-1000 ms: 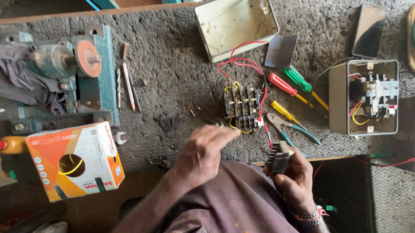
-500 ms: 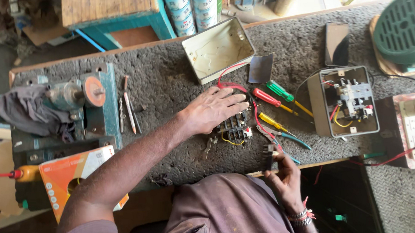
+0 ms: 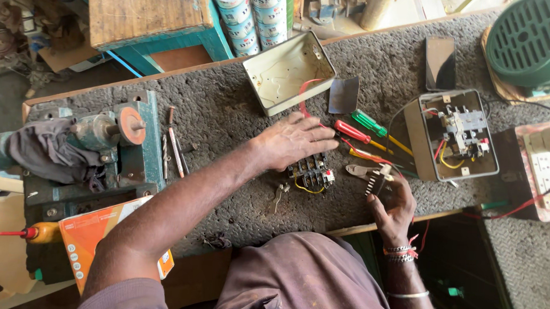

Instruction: The person assembles a multi-pole electrical switch or contactor by hand, inserting small metal pieces into terminals and connecting yellow and red wires. The person repeatedly picks up, aligns, and places the switch housing and internal components on the workbench.

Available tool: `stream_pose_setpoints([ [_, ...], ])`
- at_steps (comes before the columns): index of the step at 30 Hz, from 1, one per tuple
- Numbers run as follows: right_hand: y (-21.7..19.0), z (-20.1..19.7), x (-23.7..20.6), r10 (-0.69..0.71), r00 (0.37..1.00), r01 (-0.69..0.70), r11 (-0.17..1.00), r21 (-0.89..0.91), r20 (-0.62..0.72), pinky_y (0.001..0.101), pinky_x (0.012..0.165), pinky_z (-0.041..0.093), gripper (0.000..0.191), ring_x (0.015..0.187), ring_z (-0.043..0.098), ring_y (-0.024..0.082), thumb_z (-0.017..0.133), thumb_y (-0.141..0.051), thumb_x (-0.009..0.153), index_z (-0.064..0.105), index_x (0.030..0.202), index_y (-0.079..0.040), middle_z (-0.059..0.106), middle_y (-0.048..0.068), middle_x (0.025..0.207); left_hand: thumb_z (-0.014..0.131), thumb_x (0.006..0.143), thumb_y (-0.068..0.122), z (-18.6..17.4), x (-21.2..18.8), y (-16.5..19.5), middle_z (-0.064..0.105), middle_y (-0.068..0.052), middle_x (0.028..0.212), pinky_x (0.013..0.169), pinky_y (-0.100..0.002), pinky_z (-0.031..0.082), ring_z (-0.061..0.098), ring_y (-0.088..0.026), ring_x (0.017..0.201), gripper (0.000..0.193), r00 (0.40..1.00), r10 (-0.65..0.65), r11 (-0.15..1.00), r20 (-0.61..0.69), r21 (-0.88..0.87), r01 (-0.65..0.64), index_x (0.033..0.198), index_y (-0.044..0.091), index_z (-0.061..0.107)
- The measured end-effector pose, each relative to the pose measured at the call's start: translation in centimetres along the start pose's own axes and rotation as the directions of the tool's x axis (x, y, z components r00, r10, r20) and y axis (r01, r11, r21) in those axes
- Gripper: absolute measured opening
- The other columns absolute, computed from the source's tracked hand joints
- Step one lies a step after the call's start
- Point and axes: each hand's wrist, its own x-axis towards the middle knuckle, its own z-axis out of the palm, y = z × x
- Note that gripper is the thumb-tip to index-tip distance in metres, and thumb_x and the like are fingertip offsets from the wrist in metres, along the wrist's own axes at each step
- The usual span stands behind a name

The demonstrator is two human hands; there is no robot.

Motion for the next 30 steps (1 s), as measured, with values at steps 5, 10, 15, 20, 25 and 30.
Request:
stream_pose_setpoints([
  [5, 1.0, -0.2, -0.4, -0.107, 0.994, 0.107, 0.994, 0.015, -0.025, 0.0288, 0.099, 0.053, 0.051, 0.111, 0.063, 0.013, 0.078, -0.01, 0.088, 0.057, 0.132, 0.003, 0.063, 0.007, 0.122, 0.061, 0.094, -0.003, -0.8, -2.0, -1.9, 0.045, -0.012, 0.155, 0.113, -0.053, 0.043, 0.049, -0.033, 0.136, 0.078, 0.906, -0.371, 0.927, -0.206, -0.019, 0.375, 0.162, 0.029, 0.041],
  [10, 1.6, -0.7, 0.0, -0.161, 0.985, 0.161, 0.987, -0.018, -0.055, 0.0284, 0.098, 0.053, 0.051, 0.11, 0.062, 0.013, 0.078, -0.015, 0.088, 0.058, 0.131, 0.004, 0.062, 0.008, 0.121, 0.064, 0.09, -0.006, 0.9, -5.7, -0.8, 0.047, -0.016, 0.15, 0.124, -0.051, 0.04, 0.052, -0.03, 0.139, 0.061, 0.793, -0.587, 0.779, -0.161, -0.379, 0.5, 0.145, 0.013, 0.046],
  [15, 1.5, -1.4, 0.6, -0.21, 0.978, 0.21, 0.975, -0.076, 0.007, 0.0282, 0.097, 0.053, 0.047, 0.109, 0.062, 0.014, 0.079, -0.022, 0.087, 0.061, 0.123, 0.004, 0.063, 0.009, 0.122, 0.065, 0.072, -0.015, 1.3, -3.9, 1.0, 0.039, -0.006, 0.162, 0.117, -0.047, 0.041, 0.044, -0.027, 0.142, 0.091, 0.969, -0.243, 0.962, -0.055, -0.145, 0.233, 0.151, 0.028, 0.047],
  [20, 0.6, -2.3, 1.0, -0.195, 0.98, 0.195, 0.981, 0.014, 0.042, 0.027, 0.095, 0.05, 0.049, 0.107, 0.06, 0.014, 0.079, -0.022, 0.086, 0.061, 0.123, 0.004, 0.063, 0.009, 0.121, 0.077, 0.07, -0.001, -0.6, 1.1, 0.5, 0.04, 0.001, 0.158, 0.095, -0.051, 0.044, 0.04, -0.031, 0.138, 0.091, 0.998, 0.041, 0.998, 0.056, 0.055, -0.044, 0.149, 0.029, 0.043],
  [25, 0.1, -3.5, 1.9, -0.255, 0.966, 0.25, 0.964, 0.089, 0.051, 0.0288, 0.1, 0.048, 0.048, 0.112, 0.059, 0.017, 0.079, -0.022, 0.086, 0.061, 0.121, 0.004, 0.062, 0.011, 0.122, 0.093, 0.054, 0.013, -2.0, 5.7, 0.4, 0.057, -0.002, 0.127, 0.106, -0.042, 0.046, 0.05, -0.025, 0.13, 0.079, 0.935, 0.239, 0.966, 0.262, 0.037, -0.257, 0.124, 0.014, 0.054],
  [30, 0.4, -5.2, 2.7, -0.298, 0.951, 0.292, 0.953, 0.076, 0.079, 0.0307, 0.101, 0.048, 0.047, 0.112, 0.06, 0.019, 0.079, -0.022, 0.085, 0.06, 0.12, 0.003, 0.063, 0.013, 0.122, 0.096, 0.045, 0.024, -3.1, 5.9, 0.1, 0.062, -0.007, 0.11, 0.094, -0.042, 0.055, 0.063, -0.029, 0.106, 0.084, 0.999, 0.023, 0.953, 0.035, -0.303, -0.011, 0.119, 0.012, 0.056],
])
